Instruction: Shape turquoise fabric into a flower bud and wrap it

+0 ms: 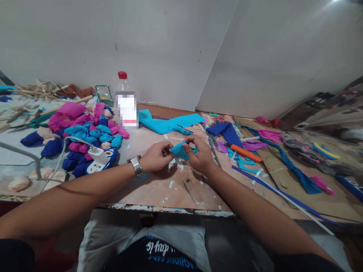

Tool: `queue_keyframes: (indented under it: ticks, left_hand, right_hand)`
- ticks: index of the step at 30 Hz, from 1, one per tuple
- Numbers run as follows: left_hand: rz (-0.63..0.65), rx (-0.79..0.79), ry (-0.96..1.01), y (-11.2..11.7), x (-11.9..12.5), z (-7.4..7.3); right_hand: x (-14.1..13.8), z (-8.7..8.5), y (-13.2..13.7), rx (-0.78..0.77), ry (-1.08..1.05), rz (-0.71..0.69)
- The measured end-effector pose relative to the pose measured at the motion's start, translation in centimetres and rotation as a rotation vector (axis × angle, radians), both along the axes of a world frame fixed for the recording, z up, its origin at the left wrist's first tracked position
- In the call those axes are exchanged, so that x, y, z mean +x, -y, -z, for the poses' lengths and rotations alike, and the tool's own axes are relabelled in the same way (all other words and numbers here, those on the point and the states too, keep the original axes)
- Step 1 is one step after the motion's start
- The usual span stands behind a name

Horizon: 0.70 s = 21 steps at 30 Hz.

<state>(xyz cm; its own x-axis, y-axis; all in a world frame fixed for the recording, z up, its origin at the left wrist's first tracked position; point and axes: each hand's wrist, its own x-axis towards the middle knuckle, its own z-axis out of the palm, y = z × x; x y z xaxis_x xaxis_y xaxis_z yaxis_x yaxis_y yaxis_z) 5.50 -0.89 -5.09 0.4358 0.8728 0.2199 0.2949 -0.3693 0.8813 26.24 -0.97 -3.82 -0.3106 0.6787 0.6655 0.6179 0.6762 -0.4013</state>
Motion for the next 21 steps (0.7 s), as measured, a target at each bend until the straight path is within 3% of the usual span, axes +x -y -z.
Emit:
queue_keyframes:
  ticks: [8, 21]
  left_hand:
    - [-0.026, -0.429, 0.366, -0.12, 0.39, -0.37]
    - [-0.002, -0.372, 0.443, -0.26, 0.36, -0.19]
  right_hand:
    - [-0.06, -0.19, 0.13, 0.016, 0.002, -0.013]
    - [0.02, -0.12, -0.05, 0.054, -0.049, 0.009]
